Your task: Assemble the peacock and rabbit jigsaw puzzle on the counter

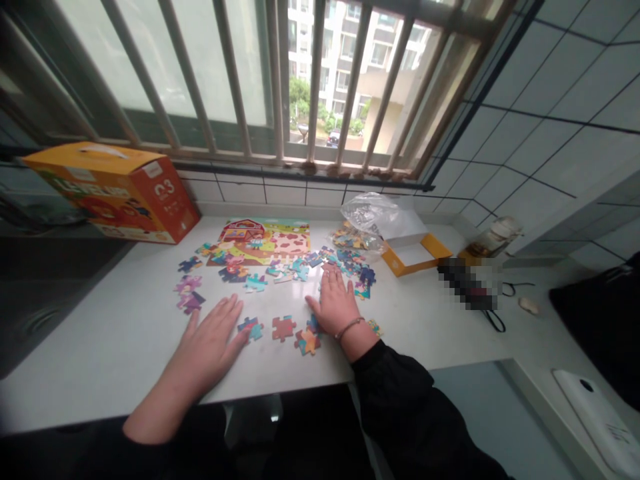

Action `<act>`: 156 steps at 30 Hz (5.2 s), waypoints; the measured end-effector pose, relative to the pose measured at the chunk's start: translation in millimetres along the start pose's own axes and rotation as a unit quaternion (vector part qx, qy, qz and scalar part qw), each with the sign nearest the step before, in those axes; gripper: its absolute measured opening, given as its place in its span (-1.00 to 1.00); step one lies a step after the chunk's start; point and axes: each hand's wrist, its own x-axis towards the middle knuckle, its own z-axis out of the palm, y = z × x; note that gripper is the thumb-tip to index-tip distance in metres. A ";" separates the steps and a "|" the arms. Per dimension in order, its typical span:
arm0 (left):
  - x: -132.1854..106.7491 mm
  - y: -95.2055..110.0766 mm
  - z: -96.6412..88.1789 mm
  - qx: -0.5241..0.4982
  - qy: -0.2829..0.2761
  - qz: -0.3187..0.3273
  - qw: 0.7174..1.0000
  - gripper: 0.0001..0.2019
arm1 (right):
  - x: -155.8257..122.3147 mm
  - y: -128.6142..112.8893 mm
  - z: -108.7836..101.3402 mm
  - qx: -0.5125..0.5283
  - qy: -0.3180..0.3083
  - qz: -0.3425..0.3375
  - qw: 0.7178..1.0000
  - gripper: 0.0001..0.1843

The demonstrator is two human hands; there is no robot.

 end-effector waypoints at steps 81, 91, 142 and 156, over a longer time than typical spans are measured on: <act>178.6 92.6 18.9 -0.057 -0.044 0.148 0.986 -0.42 | -48.4 22.4 4.8 -0.007 0.017 0.037 0.999 -0.27; 176.0 104.8 20.2 -0.071 -0.042 0.229 0.970 -0.41 | -1.1 32.2 -10.2 -0.014 0.001 -0.001 1.000 -0.21; 166.9 115.3 26.6 -0.085 -0.039 0.174 0.980 -0.38 | -13.4 125.0 -2.3 -0.075 0.080 0.148 0.983 -0.15; 168.2 115.3 26.4 -0.085 -0.055 0.171 0.980 -0.39 | 87.6 133.6 -7.1 -0.027 0.091 0.074 0.993 -0.27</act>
